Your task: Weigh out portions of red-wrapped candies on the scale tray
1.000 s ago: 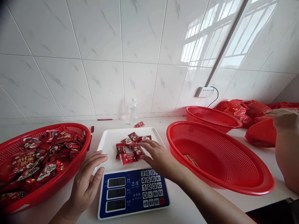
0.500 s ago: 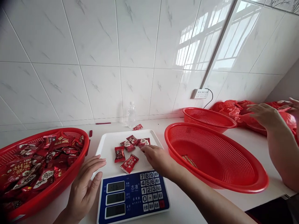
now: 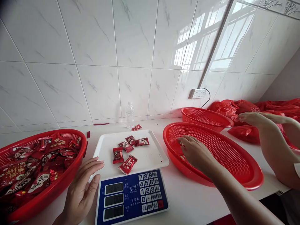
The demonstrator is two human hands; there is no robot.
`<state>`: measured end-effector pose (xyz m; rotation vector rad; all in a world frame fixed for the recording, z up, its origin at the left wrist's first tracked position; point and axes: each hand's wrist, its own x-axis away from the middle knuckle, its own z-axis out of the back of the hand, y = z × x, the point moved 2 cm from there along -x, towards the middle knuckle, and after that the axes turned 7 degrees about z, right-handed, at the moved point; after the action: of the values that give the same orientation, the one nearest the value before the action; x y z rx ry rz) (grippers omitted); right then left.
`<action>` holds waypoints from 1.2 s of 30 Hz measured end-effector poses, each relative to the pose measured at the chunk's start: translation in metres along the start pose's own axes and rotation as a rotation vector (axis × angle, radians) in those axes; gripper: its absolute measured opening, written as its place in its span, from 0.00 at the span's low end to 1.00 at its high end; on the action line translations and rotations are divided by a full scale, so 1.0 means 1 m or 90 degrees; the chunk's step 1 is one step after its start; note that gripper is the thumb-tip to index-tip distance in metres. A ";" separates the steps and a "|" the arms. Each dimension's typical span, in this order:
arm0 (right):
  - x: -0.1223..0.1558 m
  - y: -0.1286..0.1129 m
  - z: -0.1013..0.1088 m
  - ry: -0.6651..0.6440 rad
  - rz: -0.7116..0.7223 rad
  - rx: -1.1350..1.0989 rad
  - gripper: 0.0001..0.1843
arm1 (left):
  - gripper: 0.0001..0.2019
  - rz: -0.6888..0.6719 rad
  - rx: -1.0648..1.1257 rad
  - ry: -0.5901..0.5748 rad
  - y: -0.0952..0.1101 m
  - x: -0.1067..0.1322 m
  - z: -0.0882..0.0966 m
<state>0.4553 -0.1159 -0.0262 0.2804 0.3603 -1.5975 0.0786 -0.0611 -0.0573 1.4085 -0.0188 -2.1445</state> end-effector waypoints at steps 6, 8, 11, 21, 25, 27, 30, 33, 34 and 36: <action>-0.021 -0.053 -0.005 -0.057 0.107 -0.045 0.21 | 0.12 0.007 0.004 -0.008 -0.002 0.002 -0.001; -0.033 -0.075 -0.012 -0.082 0.148 -0.065 0.21 | 0.12 0.007 0.005 -0.010 -0.003 0.002 -0.001; -0.050 -0.101 -0.031 -0.116 0.190 -0.091 0.23 | 0.12 0.010 0.006 -0.013 -0.005 0.003 -0.001; -0.054 -0.104 -0.043 -0.152 0.145 -0.097 0.21 | 0.11 0.015 0.008 -0.010 -0.004 0.002 0.000; -0.039 -0.072 -0.012 -0.110 0.076 -0.056 0.19 | 0.11 0.019 0.013 -0.011 -0.003 0.002 0.000; -0.034 -0.050 0.004 -0.084 0.020 -0.018 0.20 | 0.12 0.019 0.013 -0.008 -0.003 0.003 0.000; -0.029 -0.024 0.016 -0.068 -0.046 0.036 0.22 | 0.12 0.018 0.014 -0.001 -0.002 0.003 0.001; -0.031 -0.026 0.011 -0.085 -0.036 0.030 0.25 | 0.12 0.020 0.017 -0.001 -0.001 0.003 0.001; -0.033 -0.034 0.006 -0.098 -0.015 0.016 0.26 | 0.12 0.019 0.019 -0.001 -0.002 0.003 0.001; -0.038 -0.059 -0.004 -0.144 0.047 -0.040 0.30 | 0.12 0.017 0.020 -0.003 -0.002 0.003 0.001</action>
<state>0.3982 -0.0770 -0.0114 0.0624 0.2234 -1.5245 0.0759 -0.0611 -0.0600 1.4123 -0.0733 -2.1344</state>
